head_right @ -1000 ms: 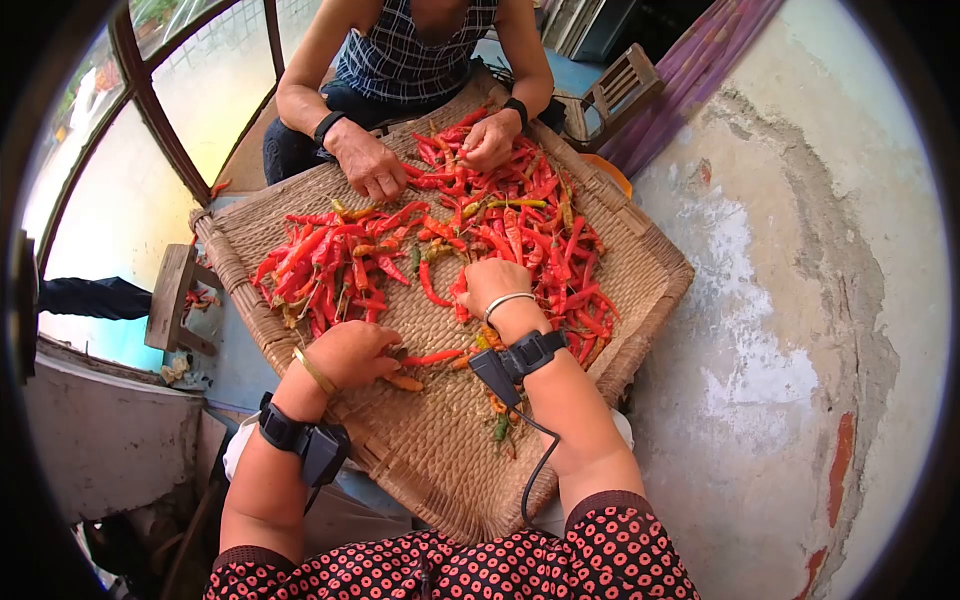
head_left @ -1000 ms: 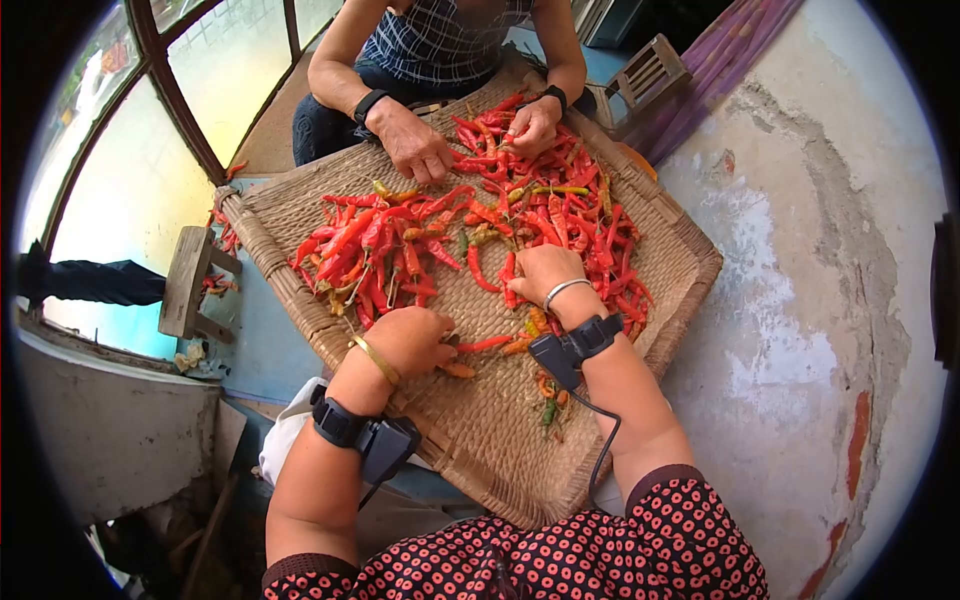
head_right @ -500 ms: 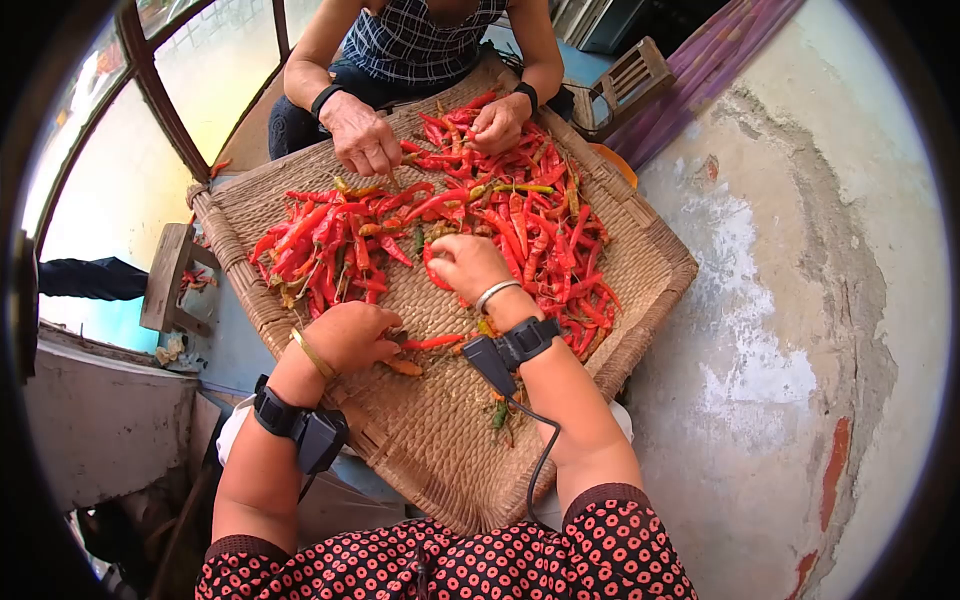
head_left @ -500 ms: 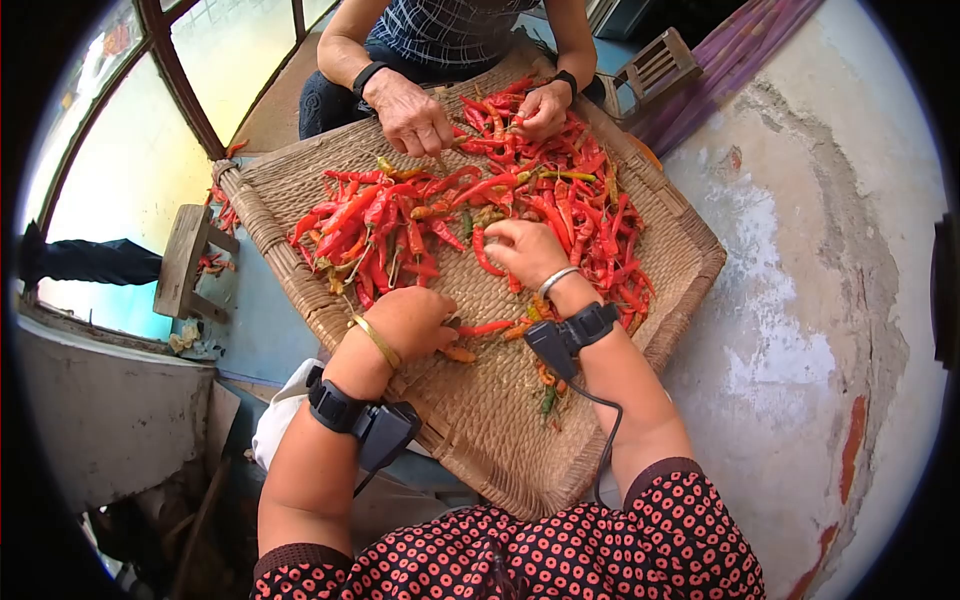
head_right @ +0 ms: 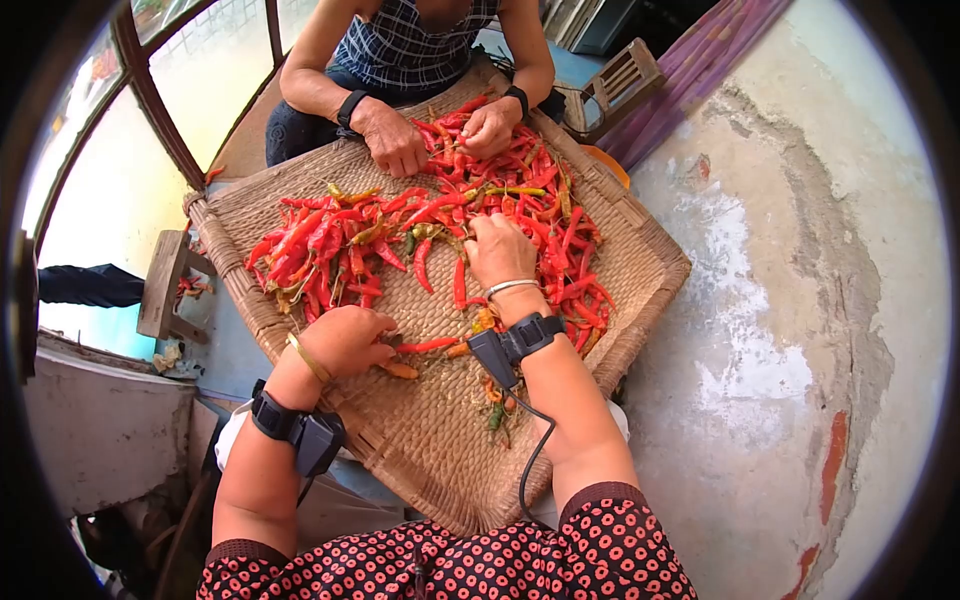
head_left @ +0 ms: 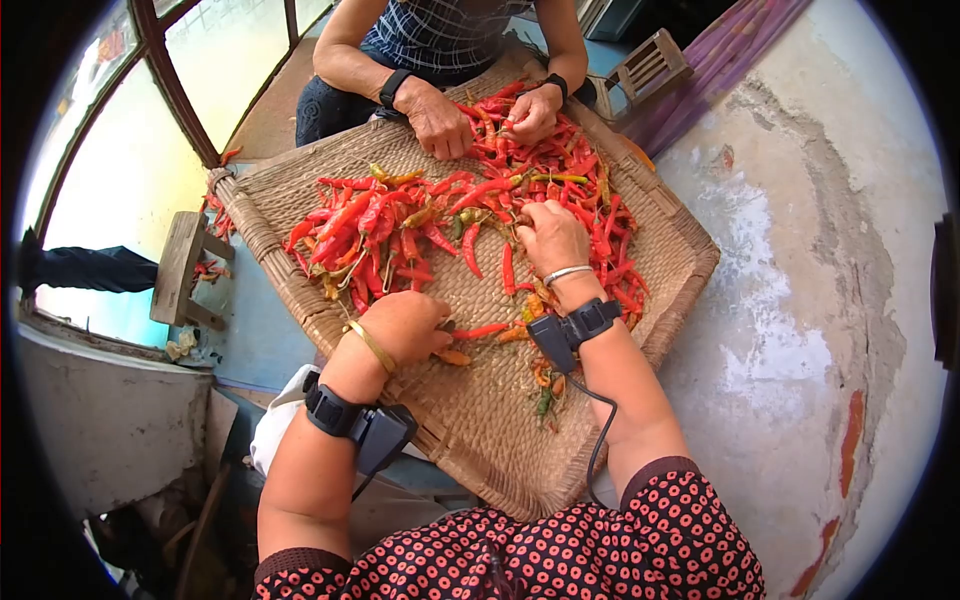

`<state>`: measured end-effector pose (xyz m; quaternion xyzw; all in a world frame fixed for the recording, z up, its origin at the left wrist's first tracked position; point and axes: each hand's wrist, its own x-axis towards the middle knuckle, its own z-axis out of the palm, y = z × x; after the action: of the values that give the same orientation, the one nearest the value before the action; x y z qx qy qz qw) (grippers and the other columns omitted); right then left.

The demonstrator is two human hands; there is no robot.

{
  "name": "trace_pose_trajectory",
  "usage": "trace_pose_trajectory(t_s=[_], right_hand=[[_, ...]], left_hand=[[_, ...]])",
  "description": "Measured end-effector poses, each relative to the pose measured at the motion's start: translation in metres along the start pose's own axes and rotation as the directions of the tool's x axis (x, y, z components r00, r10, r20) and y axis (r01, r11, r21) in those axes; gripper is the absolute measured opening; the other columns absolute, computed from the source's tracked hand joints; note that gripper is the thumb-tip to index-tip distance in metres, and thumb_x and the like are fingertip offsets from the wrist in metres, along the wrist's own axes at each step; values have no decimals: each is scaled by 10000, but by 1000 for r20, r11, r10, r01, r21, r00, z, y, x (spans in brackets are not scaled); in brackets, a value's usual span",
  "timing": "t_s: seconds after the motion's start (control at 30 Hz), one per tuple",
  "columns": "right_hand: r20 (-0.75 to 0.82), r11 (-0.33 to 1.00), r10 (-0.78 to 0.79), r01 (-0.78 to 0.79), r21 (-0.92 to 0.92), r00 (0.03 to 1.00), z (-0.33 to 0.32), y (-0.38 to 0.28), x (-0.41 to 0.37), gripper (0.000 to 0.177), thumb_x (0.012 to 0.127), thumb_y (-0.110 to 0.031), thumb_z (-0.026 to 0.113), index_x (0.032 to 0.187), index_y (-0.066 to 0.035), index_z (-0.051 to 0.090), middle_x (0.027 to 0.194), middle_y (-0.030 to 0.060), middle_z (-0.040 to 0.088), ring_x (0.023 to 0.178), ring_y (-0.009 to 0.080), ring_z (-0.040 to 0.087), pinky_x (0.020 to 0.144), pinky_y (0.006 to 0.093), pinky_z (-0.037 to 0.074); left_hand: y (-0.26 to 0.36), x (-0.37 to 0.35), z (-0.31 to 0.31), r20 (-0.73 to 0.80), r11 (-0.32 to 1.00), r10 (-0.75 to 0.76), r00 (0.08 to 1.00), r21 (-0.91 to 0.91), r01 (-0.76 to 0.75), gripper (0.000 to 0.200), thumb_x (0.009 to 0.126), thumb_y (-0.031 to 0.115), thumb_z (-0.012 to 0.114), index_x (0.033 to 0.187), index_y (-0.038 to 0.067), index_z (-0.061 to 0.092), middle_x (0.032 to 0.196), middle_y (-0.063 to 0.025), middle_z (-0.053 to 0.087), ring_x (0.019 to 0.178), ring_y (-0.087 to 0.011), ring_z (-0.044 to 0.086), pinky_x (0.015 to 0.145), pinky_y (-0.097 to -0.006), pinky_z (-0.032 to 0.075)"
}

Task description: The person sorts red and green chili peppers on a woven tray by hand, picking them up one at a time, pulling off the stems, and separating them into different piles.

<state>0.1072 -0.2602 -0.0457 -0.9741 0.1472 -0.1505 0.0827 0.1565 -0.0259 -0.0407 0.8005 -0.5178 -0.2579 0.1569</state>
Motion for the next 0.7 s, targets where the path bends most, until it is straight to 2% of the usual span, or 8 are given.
trace_pose_trajectory(t_s=[0.07, 0.4, 0.43, 0.47, 0.53, 0.6, 0.63, 0.7], right_hand=[[-71, 972, 138, -149, -182, 988, 1, 22, -1, 273, 714, -211, 681, 939, -92, 581, 938, 136, 555, 909, 319, 561, 741, 418, 482], [202, 934, 357, -341, -107, 912, -33, 22, 7, 249, 745, -220, 665, 940, -74, 617, 872, 128, 619, 766, 302, 612, 661, 407, 494], [262, 840, 332, -410, 354, 906, -30, 26, 7, 275, 749, -223, 666, 968, -64, 616, 844, 119, 626, 734, 256, 616, 650, 375, 496], [304, 545, 284, -414, 729, 909, -29, 29, 6, 302, 753, -226, 667, 997, -55, 616, 816, 111, 634, 703, 209, 619, 638, 344, 497], [299, 364, 200, -354, 861, 933, -30, 26, 5, 338, 756, -223, 673, 1033, -40, 611, 746, 80, 629, 684, 131, 602, 626, 304, 490], [211, 797, 178, -266, 542, 961, -22, 32, 5, 319, 759, -253, 667, 997, -47, 621, 769, 98, 643, 690, 177, 617, 640, 340, 500], [262, 969, 139, -186, 165, 955, -25, 32, 4, 326, 773, -317, 644, 969, -57, 628, 818, 128, 652, 748, 245, 634, 672, 382, 507], [347, 968, 250, -235, -86, 904, -20, 22, 2, 329, 776, -339, 633, 952, -60, 633, 840, 140, 651, 785, 273, 631, 693, 395, 506]], left_hand=[[-1, 0, 1, -4, 1000, 2, 1000, -8, -2, 330, 740, 239, 590, 1000, 35, 590, 803, -195, 609, 789, -352, 592, 708, -425, 470], [2, 0, -2, 2, 1000, -10, 1000, -4, 10, 328, 739, 234, 592, 1001, 37, 594, 808, -197, 609, 786, -354, 591, 703, -421, 472], [2, 0, -2, 4, 1000, -9, 1000, -4, 9, 328, 739, 234, 592, 1001, 37, 594, 808, -197, 609, 786, -354, 591, 703, -421, 472], [1, 0, -2, 5, 1000, -5, 1000, -2, 5, 326, 740, 234, 592, 1000, 38, 595, 805, -196, 609, 784, -353, 590, 701, -422, 472], [-1, 1, -1, 7, 1000, -1, 1000, 3, 1, 324, 740, 235, 592, 998, 40, 596, 803, -195, 609, 782, -353, 590, 699, -423, 471], [-3, 1, 2, -26, 1000, 22, 999, -7, -23, 316, 740, 236, 592, 987, 39, 595, 796, -194, 608, 779, -354, 589, 695, -425, 470], [-2, 0, 2, -26, 1000, 23, 999, -6, -24, 316, 740, 236, 592, 987, 39, 595, 796, -194, 608, 779, -354, 589, 695, -425, 470], [-2, 0, 1, -20, 1000, 18, 1000, -6, -18, 314, 740, 238, 593, 983, 38, 594, 792, -195, 607, 779, -354, 589, 695, -425, 470]])
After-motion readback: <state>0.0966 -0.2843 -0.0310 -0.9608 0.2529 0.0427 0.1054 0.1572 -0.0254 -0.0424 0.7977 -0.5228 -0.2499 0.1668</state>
